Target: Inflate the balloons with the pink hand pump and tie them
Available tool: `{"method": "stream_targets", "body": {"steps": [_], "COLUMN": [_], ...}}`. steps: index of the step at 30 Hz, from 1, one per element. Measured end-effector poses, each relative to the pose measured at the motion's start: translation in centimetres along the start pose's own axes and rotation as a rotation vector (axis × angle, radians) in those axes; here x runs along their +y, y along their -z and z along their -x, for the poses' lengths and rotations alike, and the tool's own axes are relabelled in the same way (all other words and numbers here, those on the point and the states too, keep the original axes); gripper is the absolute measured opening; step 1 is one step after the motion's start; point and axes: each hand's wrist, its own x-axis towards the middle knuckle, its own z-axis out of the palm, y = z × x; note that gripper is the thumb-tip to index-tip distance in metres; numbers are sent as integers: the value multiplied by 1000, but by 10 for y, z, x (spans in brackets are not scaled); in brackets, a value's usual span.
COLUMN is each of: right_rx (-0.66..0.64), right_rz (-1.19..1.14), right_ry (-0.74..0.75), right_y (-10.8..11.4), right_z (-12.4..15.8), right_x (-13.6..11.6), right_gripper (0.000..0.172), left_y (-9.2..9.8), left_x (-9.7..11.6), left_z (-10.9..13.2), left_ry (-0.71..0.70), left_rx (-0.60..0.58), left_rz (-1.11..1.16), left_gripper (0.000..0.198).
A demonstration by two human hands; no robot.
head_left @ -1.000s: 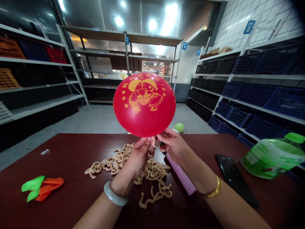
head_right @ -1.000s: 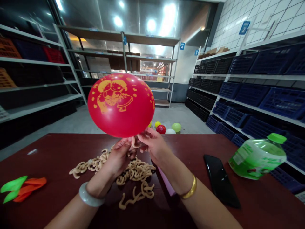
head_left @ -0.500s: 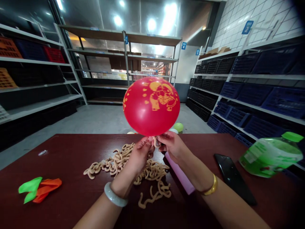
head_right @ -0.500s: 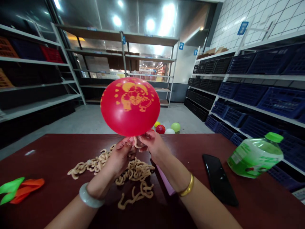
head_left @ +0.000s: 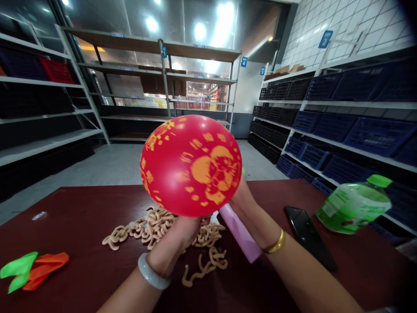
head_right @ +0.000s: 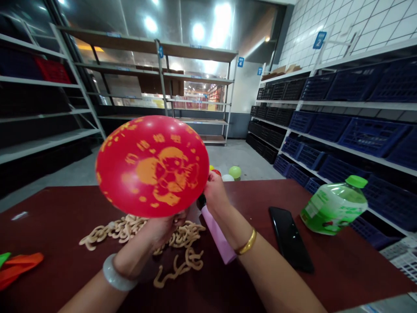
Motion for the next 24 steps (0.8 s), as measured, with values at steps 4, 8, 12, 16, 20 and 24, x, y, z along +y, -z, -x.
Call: {"method": "stream_targets", "body": {"steps": [4,8,12,16,20,24], "right_rx": [28,34,-270,-350,-253,-207], "right_rz": [-200,22,252,170,86,76], "right_ry": [38,-32,-249,-348,-370,-343], "right_y": [-2,4,10,8,4,4], "right_z": [-1,-2,0,4,6,7], "right_x": [1,14,23,30,35,33], "right_gripper": [39,38,37,43,45,43], "left_y": [4,7,12,22,27,23], "left_x": [-3,2,5,-5,-13,-10], "left_z": [-3,-6,-11,-20,-24,-21], "left_ry": [-24,-15,-2,-11,-21,3], "left_rx": [10,37,92,150,135,37], "left_rz": [31,56,22,-84,-224,-254], "left_gripper": [48,54,47,54,58,56]}}
